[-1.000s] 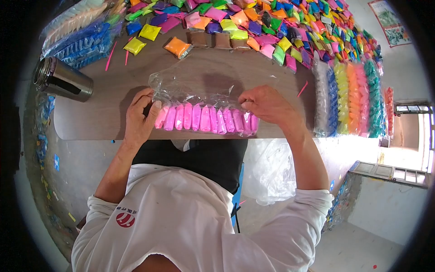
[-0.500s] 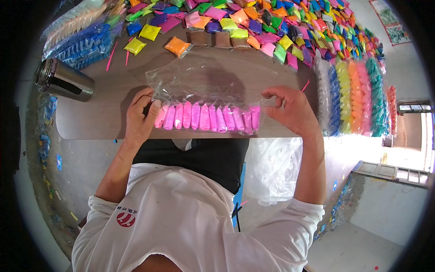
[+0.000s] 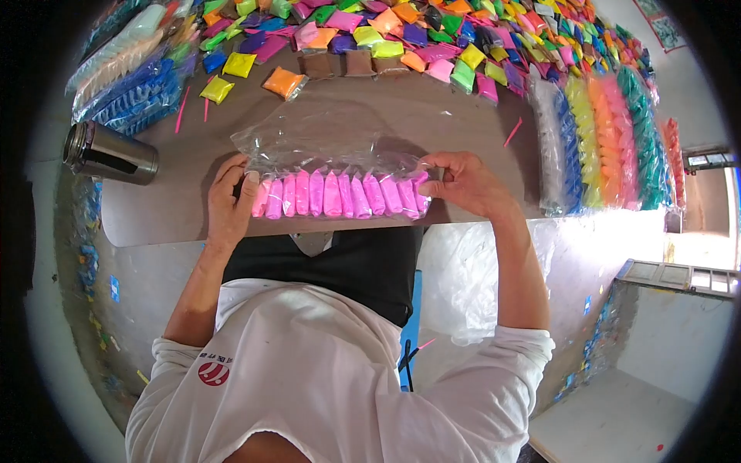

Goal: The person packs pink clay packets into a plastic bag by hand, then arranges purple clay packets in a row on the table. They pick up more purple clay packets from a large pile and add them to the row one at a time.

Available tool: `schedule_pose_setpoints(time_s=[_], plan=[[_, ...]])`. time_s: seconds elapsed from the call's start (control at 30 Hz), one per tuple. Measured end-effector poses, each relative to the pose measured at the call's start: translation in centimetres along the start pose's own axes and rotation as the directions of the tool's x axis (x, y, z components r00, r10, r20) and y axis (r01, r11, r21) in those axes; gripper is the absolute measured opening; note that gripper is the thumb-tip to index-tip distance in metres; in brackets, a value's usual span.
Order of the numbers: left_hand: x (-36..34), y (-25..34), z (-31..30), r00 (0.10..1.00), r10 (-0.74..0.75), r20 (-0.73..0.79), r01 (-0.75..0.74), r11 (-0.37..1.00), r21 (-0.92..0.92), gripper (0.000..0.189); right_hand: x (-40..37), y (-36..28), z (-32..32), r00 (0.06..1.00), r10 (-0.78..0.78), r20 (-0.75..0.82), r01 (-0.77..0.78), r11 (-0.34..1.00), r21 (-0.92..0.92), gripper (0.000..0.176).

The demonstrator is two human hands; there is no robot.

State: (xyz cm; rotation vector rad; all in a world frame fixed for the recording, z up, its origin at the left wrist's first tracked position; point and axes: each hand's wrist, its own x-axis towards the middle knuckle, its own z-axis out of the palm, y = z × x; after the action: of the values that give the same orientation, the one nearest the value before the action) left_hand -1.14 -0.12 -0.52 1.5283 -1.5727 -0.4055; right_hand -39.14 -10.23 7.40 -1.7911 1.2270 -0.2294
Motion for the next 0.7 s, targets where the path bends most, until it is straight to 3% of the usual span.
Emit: schedule_pose_setpoints(time_s=[0.07, 0.27, 0.47, 0.57, 0.7], plan=[[0.0, 0.1, 0.0, 1.0, 0.0, 0.004, 0.0, 1.0, 0.004, 0.031, 0.3, 0.8, 0.2, 0.996, -0.044, 0.073, 0.03, 0.982, 0.186, 0.034], [0.1, 0.1, 0.1, 0.999, -0.027, 0.019, 0.027, 1.0, 0.006, 0.03, 1.4, 2.4, 0.3, 0.985, -0.069, 0.156, 0.049, 0.991, 0.128, 0.031], [0.2, 0.5, 0.1, 1.0, -0.015, 0.022, 0.015, 1.0, 0.015, 0.026, 0.8, 3.8, 0.3, 0.986, -0.134, 0.094, 0.071, 0.868, 0.491, 0.031], [0.1, 0.8, 0.1, 0.999, -0.033, 0.027, 0.032, 0.998, 0.046, 0.028, 0.3, 3.8, 0.8, 0.984, -0.17, 0.051, 0.111, 0.814, 0.57, 0.026], [0.3, -0.1, 0.4, 1.0, -0.013, 0.013, 0.012, 0.999, 0.05, 0.03, 1.3, 4.3, 1.3, 0.983, -0.167, 0.075, 0.1, 0.833, 0.545, 0.018]])
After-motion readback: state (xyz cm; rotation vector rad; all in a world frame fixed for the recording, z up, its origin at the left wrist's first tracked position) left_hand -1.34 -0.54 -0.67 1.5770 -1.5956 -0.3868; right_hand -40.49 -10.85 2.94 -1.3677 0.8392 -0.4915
